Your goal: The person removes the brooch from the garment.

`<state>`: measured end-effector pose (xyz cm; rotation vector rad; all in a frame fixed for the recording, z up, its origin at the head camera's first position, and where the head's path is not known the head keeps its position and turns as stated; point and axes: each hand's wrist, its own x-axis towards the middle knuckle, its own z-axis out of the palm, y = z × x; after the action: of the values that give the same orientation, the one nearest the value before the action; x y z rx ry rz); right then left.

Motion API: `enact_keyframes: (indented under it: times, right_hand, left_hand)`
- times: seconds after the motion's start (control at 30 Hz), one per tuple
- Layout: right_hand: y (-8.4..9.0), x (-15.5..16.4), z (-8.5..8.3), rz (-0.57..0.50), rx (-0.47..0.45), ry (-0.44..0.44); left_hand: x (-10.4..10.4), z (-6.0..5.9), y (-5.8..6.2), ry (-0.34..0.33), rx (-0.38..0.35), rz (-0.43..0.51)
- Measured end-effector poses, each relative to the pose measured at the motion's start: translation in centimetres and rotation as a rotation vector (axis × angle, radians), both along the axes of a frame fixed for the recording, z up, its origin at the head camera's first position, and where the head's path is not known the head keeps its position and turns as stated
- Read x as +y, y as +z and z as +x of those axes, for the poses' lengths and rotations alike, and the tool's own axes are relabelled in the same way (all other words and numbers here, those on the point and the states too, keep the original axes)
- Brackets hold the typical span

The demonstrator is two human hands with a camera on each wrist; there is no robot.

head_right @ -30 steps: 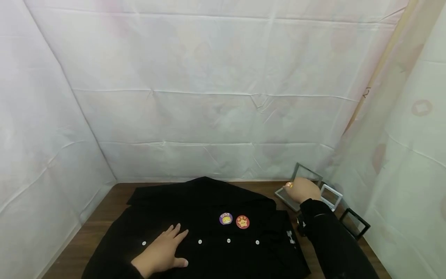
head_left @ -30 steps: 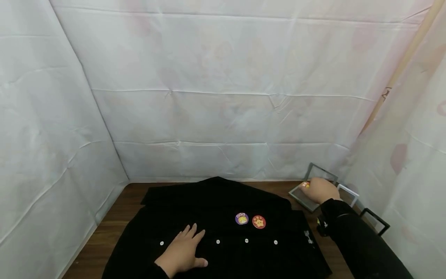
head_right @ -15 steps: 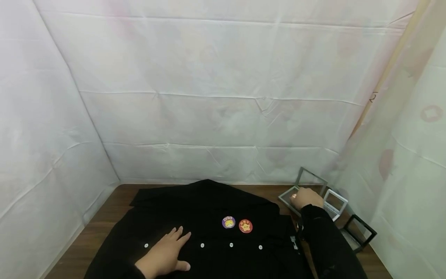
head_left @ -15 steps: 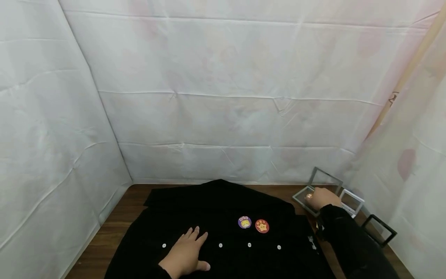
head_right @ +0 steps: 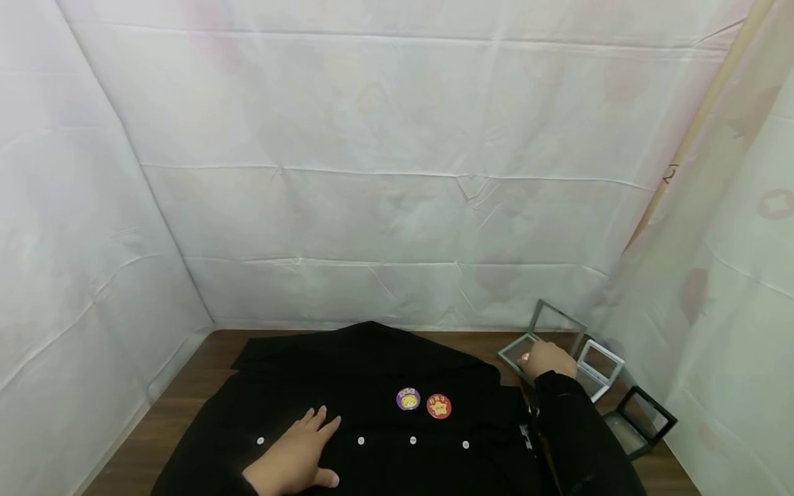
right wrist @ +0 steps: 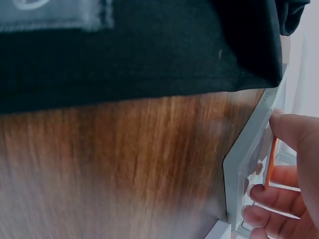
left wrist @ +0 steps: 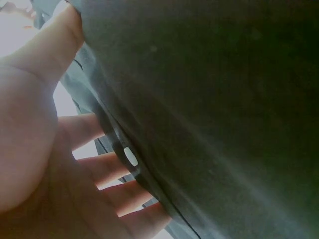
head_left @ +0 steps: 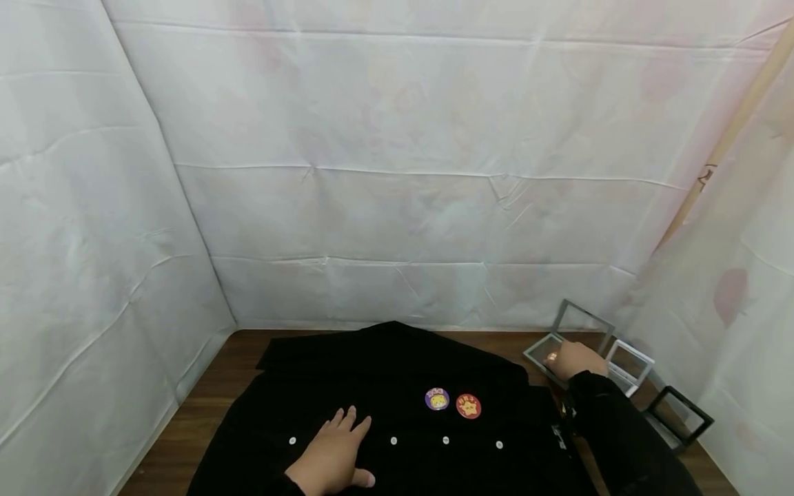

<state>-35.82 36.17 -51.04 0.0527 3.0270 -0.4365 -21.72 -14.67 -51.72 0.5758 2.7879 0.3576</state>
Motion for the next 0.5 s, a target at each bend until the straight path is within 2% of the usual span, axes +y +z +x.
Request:
enact_keyframes:
  times: [0.2, 0.5]
  right_hand:
    - [-0.18, 0.15, 0.03, -0.008, -0.004, -0.014]
    - [-0.53, 0.32, 0.12, -0.013, 0.0, 0.002]
  left_hand:
    - [0.03, 0.03, 0.22, -0.002, -0.019, 0.007]
    - [-0.04, -0.23, -0.29, 0.004, -0.005, 0.006]
